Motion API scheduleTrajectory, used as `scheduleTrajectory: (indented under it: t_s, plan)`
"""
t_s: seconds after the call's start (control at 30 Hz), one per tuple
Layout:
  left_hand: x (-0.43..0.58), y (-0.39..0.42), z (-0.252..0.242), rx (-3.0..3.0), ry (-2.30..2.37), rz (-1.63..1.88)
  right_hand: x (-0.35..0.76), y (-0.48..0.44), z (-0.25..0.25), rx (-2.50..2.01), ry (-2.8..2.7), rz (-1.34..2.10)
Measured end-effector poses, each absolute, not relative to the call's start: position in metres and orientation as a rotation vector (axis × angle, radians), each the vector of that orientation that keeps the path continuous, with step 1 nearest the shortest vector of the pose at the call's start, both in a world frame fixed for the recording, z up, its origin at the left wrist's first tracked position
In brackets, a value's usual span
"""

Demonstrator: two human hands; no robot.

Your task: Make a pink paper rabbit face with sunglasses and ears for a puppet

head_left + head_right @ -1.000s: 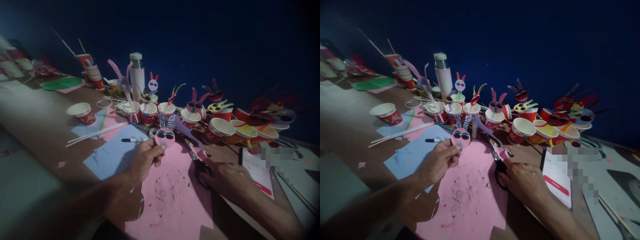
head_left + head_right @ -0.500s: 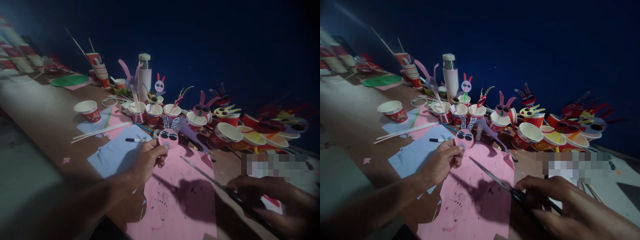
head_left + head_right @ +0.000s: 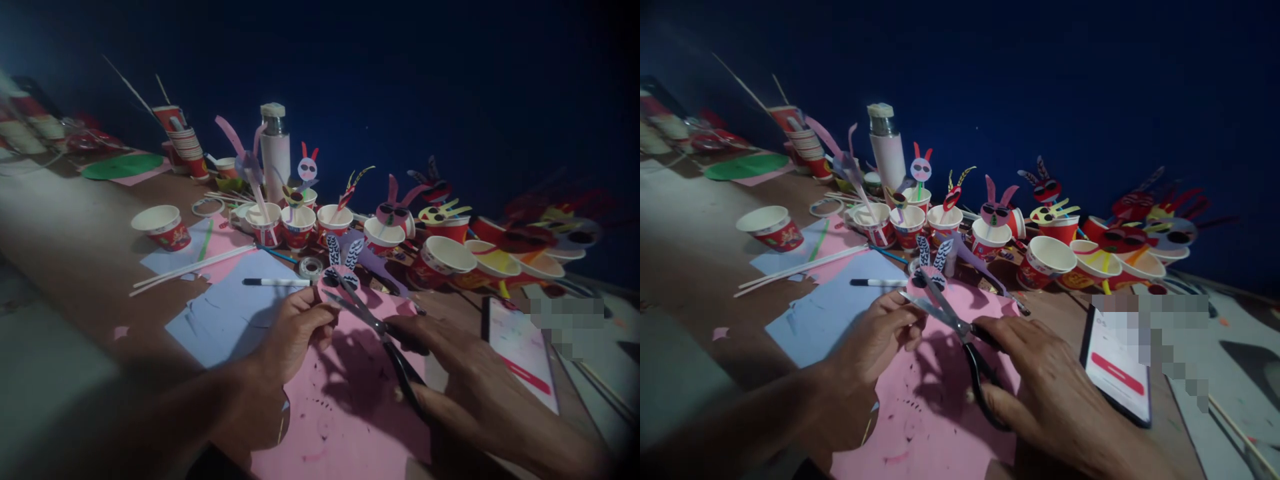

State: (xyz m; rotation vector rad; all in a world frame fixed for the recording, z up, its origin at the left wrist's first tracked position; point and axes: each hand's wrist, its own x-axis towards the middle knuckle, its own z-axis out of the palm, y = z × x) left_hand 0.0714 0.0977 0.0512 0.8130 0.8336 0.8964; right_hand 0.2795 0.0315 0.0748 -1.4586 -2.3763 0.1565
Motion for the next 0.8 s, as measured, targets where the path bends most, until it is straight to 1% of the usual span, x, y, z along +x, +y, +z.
scheduleTrajectory:
  t_s: [0.43, 0.8]
  plan:
    - [0.071, 0.093, 0.043, 0.840, 0.769, 0.877, 0.274, 0.031, 0.063, -1.464, -2.408, -0.141]
    - [0.070, 0.094, 0.042, 0.879, 0.743, 0.869, 0.275, 0.030, 0.064, -1.447, -2.403, -0.212]
